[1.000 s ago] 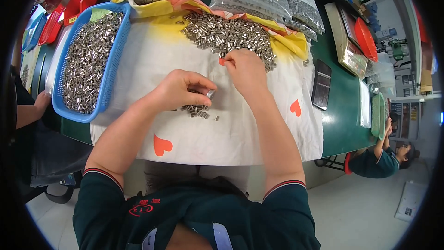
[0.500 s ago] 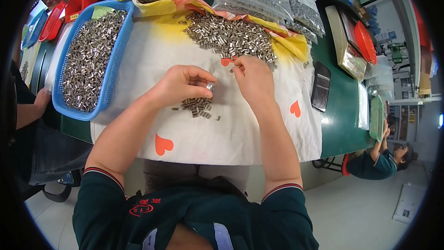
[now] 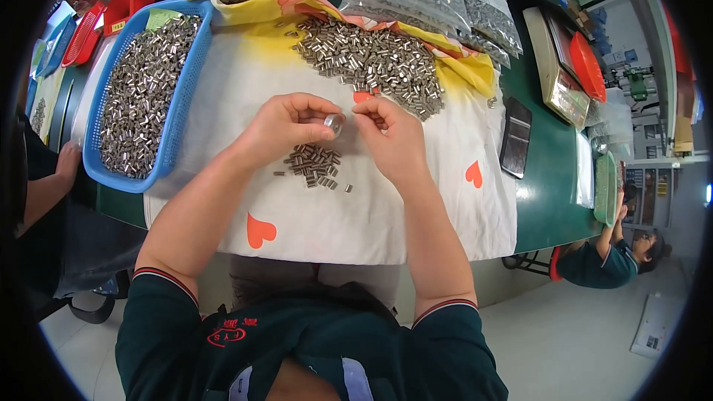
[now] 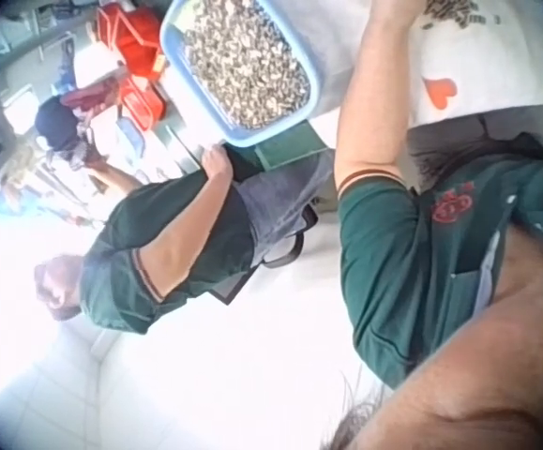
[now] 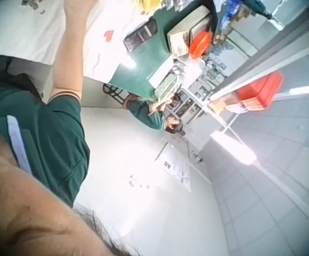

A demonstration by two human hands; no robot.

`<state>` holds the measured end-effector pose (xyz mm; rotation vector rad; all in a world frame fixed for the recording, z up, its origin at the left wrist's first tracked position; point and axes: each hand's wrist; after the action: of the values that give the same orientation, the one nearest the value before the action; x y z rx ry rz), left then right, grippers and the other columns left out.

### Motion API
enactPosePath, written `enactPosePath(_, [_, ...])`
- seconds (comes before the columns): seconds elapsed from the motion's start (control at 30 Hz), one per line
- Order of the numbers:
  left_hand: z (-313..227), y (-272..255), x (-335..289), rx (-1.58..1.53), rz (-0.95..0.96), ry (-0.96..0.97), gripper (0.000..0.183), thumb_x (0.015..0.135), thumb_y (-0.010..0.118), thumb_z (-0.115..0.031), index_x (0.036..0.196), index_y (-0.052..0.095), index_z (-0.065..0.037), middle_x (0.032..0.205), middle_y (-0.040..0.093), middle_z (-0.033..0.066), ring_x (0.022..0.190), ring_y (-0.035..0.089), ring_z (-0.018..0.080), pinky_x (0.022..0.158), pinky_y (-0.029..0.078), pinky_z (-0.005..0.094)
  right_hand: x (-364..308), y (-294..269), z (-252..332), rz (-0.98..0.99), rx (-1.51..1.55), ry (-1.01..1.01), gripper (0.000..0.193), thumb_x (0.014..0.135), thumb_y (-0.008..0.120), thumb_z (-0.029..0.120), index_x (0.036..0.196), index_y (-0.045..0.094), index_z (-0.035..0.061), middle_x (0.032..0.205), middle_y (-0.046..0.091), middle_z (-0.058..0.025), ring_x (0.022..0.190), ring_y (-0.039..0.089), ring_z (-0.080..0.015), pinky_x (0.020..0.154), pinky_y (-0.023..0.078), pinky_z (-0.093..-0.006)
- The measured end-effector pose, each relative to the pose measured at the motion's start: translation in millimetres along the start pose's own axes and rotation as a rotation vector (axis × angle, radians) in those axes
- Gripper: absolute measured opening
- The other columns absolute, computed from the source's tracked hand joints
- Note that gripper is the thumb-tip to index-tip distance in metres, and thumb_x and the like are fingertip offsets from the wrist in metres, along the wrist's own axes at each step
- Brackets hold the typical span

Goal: Inspecting and sorting small metal industrial components at a factory workbench.

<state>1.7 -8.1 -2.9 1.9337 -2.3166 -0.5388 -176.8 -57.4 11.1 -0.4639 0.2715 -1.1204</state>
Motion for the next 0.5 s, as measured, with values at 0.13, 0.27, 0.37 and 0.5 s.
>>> enactPosePath(0.13, [3.3,-4.8,0.5,-0.048,-0.014,0.016,0.030,0.075,0.063,0.000,0.104,0.055,0.002,0.086,0.061,0.0048,0.076,0.058,0.0086,0.069,0.048,0.0210,-2.5,0.5,7.1,0.126,0.177,-0.147,0.007,0.077,0.058,-0.001,0.084,0.060,-0.0007,0.082,0.059,-0.0009,0.075,0.054,-0.0096,0.070,0.043,-0.0219])
enactPosePath(0.27, [5.2,-1.7,1.3,-0.065,-0.018,0.024,0.030,0.075,0.064,0.000,0.103,0.056,0.002,0.085,0.061,0.0050,0.076,0.058,0.0083,0.069,0.048,0.0207,-6.5,0.4,13.9,0.104,0.108,-0.099,0.005,0.075,0.058,-0.001,0.080,0.060,-0.0002,0.079,0.060,-0.0018,0.074,0.055,-0.0095,0.069,0.043,-0.0224])
enactPosePath(0.37, [4.9,-0.8,-0.3,0.005,-0.031,0.000,0.029,0.074,0.064,0.000,0.102,0.058,0.002,0.085,0.062,0.0050,0.077,0.058,0.0080,0.070,0.048,0.0210,-10.8,4.2,18.2,0.036,0.003,-0.178,0.008,0.072,0.062,0.003,0.079,0.061,0.0028,0.073,0.059,-0.0048,0.066,0.055,-0.0135,0.061,0.045,-0.0259])
enactPosePath(0.5, [3.0,3.5,-2.0,0.065,-0.089,0.010,0.029,0.073,0.066,-0.001,0.101,0.059,0.003,0.086,0.062,0.0050,0.078,0.058,0.0080,0.071,0.049,0.0213,-12.1,6.2,18.0,-0.018,-0.244,-0.331,0.008,0.071,0.062,0.004,0.078,0.060,0.0027,0.074,0.060,-0.0062,0.068,0.056,-0.0153,0.061,0.045,-0.0261])
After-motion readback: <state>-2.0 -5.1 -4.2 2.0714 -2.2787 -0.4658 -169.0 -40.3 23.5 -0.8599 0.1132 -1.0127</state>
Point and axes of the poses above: each hand's wrist, its own x-axis towards the middle knuckle, its own y-axis out of the palm, z = x × y
